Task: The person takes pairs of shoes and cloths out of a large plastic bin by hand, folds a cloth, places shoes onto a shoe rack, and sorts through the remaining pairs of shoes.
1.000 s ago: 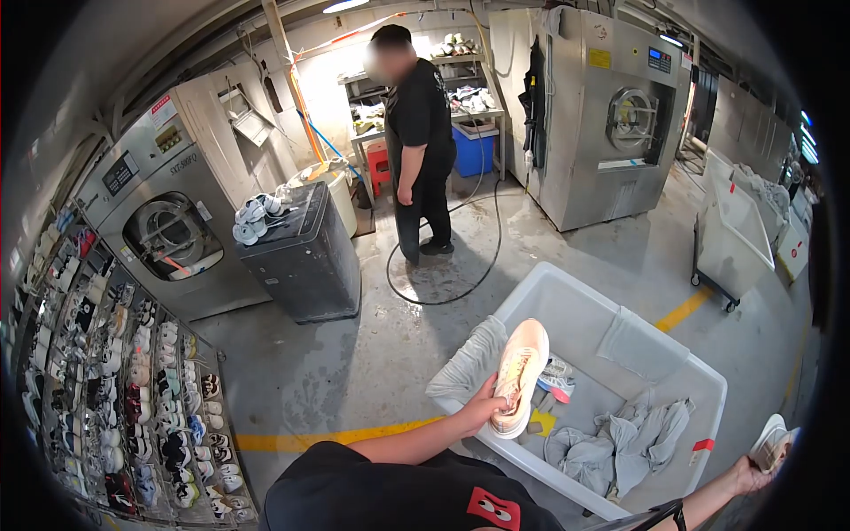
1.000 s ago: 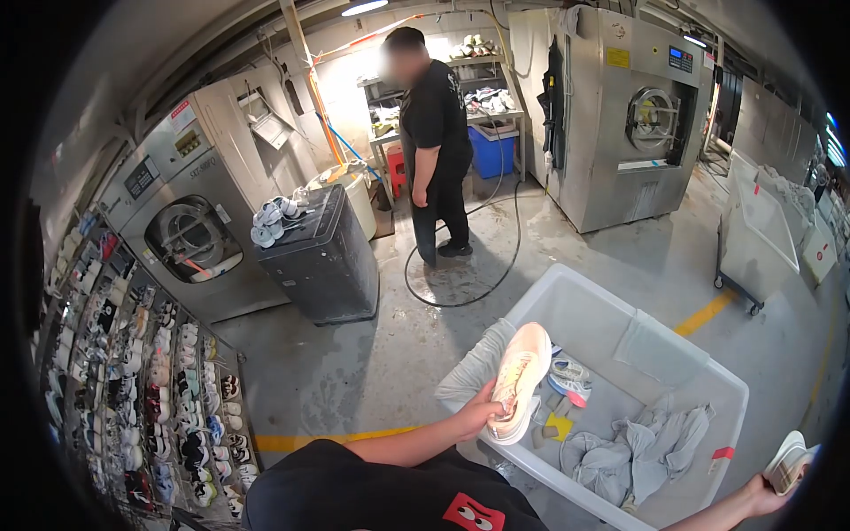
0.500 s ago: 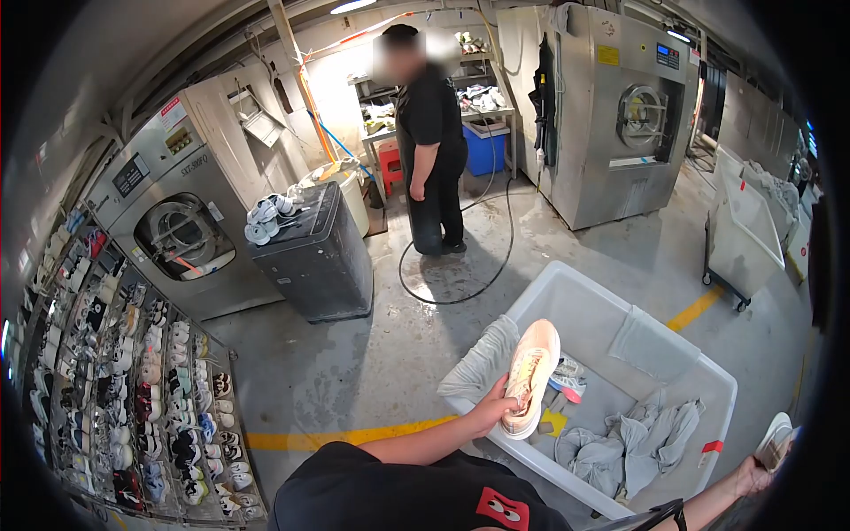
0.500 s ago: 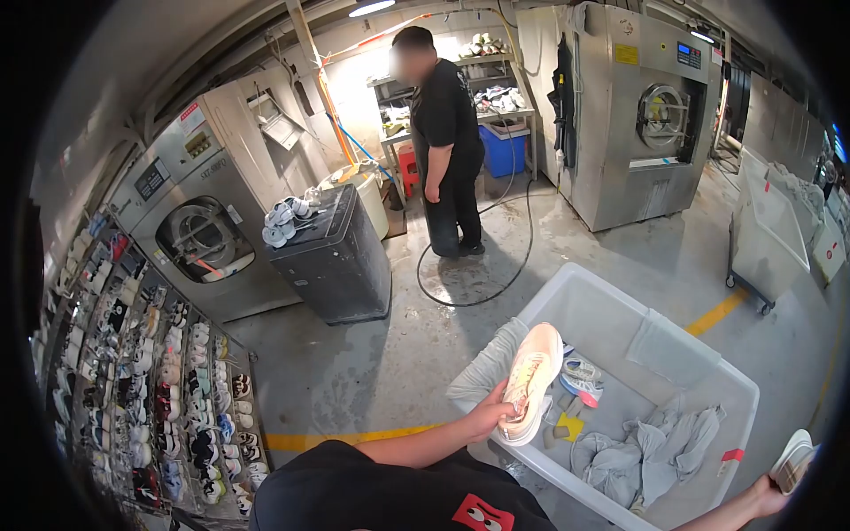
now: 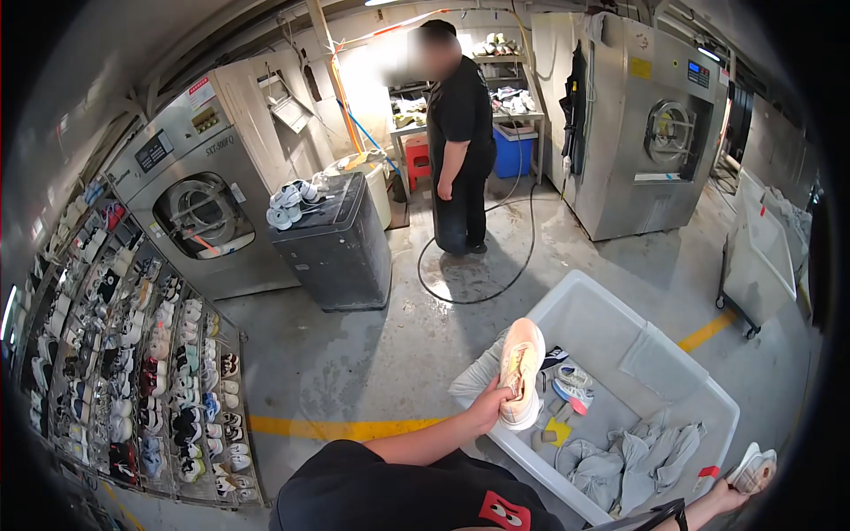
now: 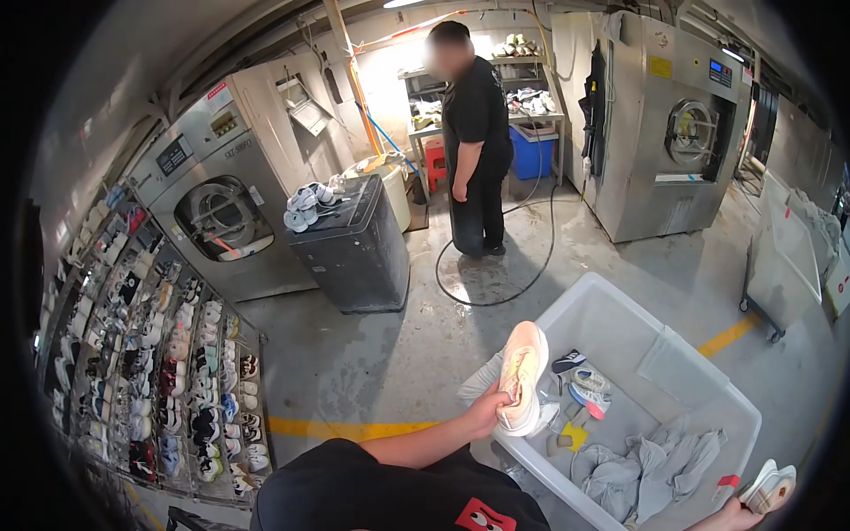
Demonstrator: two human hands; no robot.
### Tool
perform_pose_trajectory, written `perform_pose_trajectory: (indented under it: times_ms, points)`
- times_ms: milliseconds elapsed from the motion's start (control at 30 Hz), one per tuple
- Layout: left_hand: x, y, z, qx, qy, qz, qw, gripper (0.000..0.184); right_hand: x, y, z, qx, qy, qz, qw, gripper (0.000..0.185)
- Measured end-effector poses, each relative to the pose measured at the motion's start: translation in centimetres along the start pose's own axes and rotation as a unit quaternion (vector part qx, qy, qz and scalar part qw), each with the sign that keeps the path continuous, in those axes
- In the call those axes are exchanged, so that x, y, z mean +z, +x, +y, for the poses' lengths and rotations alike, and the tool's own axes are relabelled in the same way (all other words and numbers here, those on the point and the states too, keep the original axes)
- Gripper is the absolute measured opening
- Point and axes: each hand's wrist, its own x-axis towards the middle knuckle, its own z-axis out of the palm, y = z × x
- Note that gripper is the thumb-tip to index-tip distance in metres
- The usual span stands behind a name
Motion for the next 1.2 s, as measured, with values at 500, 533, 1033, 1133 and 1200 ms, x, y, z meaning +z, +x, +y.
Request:
perform_pose_trajectory:
  times_ms: [500, 533, 1033, 1133, 1200]
  points:
    - [-0.6, -0.9, 1.1, 0.007, -0.004, 0.017, 1.000, 0.071, -2.6, 0.1, 3.0, 0.050, -0.003, 0.013, 0.999, 0.050]
    - [-0.7, -0.9, 1.0, 0.007, -0.006, 0.016, 1.000, 0.071, -2.9, 0.1, 3.0, 0.052, -0.002, 0.013, 0.999, 0.050]
    - [-1.1, -0.7, 0.8, -0.005, -0.011, 0.023, 1.000, 0.071, -2.5, -1.8, 3.0, 0.057, -0.019, 0.023, 0.998, 0.049]
    - [-0.7, -0.9, 1.2, -0.009, -0.006, 0.020, 1.000, 0.070, -1.2, -4.1, 2.8, 0.079, -0.018, 0.015, 0.997, 0.048]
    - [-0.5, -1.0, 1.3, -0.010, -0.005, 0.016, 1.000, 0.069, -0.5, -5.3, 2.7, 0.084, -0.038, 0.027, 0.995, 0.048]
